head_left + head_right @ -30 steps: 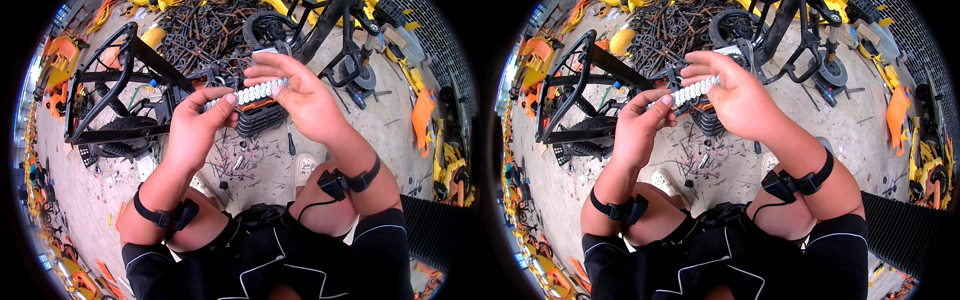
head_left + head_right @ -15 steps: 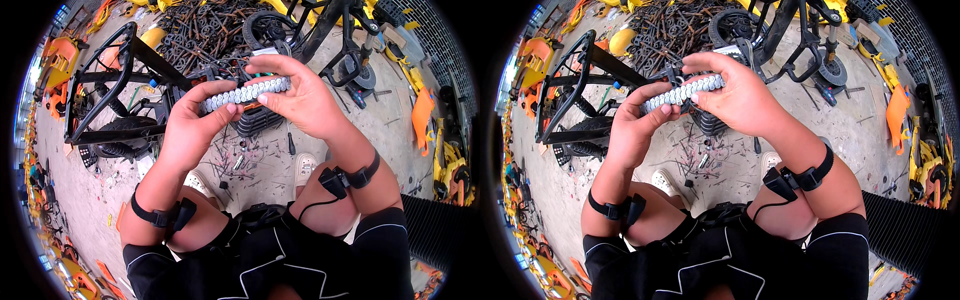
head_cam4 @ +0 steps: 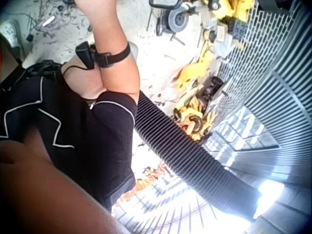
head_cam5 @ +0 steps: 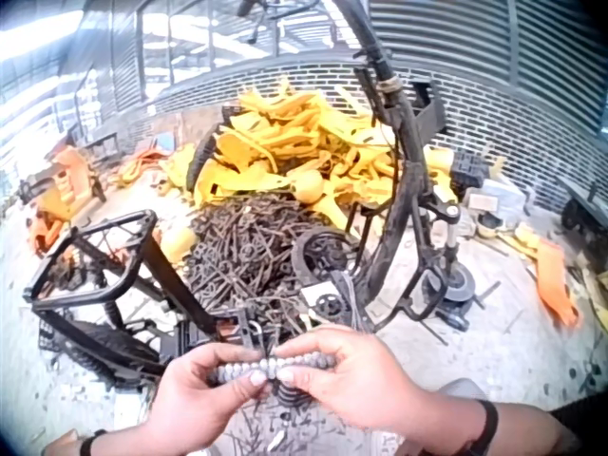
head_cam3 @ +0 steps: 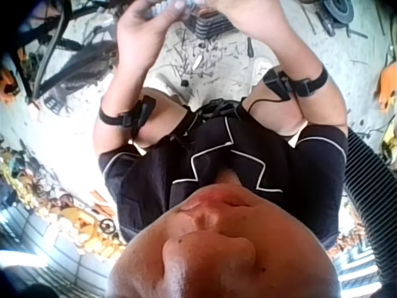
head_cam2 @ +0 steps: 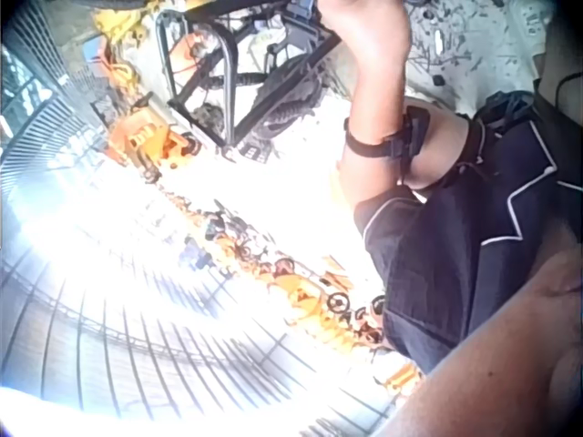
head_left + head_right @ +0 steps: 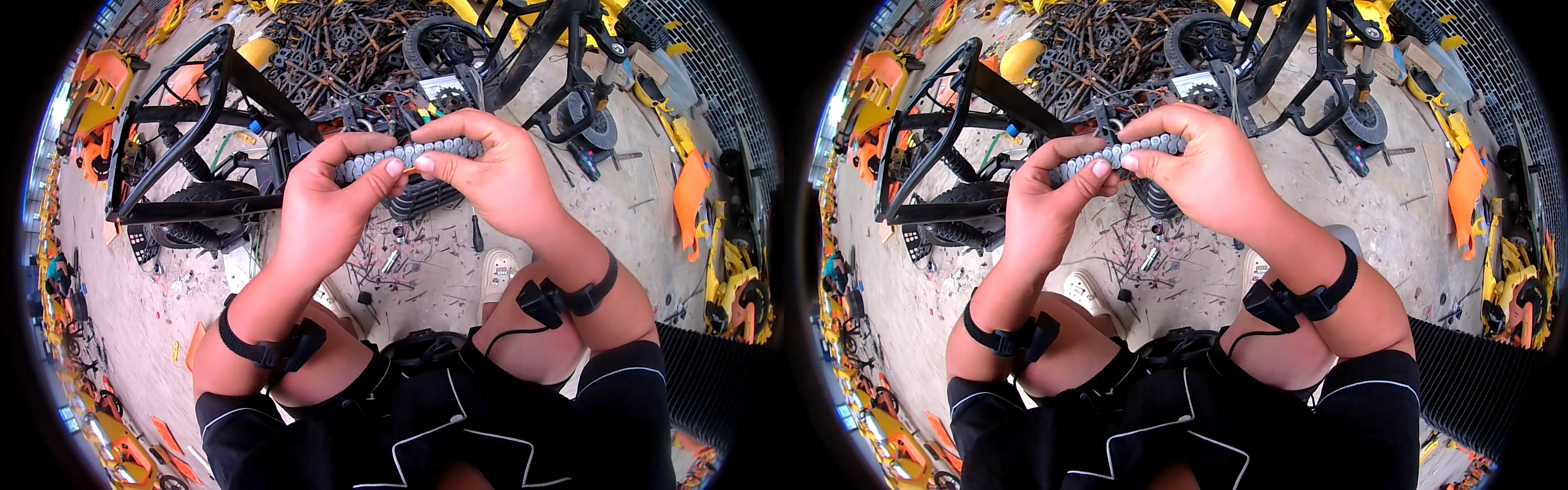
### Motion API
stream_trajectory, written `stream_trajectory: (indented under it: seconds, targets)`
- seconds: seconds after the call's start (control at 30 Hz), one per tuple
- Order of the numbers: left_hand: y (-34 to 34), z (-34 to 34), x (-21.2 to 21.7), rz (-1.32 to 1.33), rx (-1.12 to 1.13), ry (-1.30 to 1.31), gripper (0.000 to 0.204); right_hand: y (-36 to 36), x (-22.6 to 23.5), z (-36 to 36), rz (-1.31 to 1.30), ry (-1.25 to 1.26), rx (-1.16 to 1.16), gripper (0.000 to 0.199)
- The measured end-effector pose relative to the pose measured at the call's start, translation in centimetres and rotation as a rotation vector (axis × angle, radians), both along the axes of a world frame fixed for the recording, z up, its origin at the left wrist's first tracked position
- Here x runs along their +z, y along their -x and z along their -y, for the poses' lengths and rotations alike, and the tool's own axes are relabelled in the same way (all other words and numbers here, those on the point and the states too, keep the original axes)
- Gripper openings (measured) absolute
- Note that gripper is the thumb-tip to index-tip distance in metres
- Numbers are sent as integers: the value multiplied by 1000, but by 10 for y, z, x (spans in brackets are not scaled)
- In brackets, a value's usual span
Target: The person bends and manipulates a segmented gray belt component by hand, forming it into a loop and checking the articulation of the joints.
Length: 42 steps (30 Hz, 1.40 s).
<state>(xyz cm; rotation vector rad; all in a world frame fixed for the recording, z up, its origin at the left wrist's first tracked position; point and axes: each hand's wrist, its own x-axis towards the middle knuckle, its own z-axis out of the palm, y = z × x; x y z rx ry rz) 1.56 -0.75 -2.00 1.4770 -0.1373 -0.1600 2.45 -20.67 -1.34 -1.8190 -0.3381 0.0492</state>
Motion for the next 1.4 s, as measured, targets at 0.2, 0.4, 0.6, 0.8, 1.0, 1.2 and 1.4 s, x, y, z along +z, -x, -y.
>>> stream_trajectory:
  seconds: [0.2,0.4,0.6,0.8,1.0,1.2,1.4]
  targets:
    - [9,5,1,63,56,-56,20,7,-11,-8,200,4,-128,17]
    - [14,5,0,220,110,-119,32,20,5,-12,129,-110,-102,19]
    - [22,8,5,275,114,-64,44,28,11,-11,222,-57,-96,20]
    - [25,8,9,424,118,-93,43,28,5,-11,398,-71,-135,22]
    - [23,4,6,713,116,-99,47,30,4,-14,674,-111,-168,32]
    - [23,1,4,854,71,-78,53,22,1,-13,938,-167,-62,33]
    - [19,4,8,951,105,-69,66,24,4,-6,934,-94,41,39]
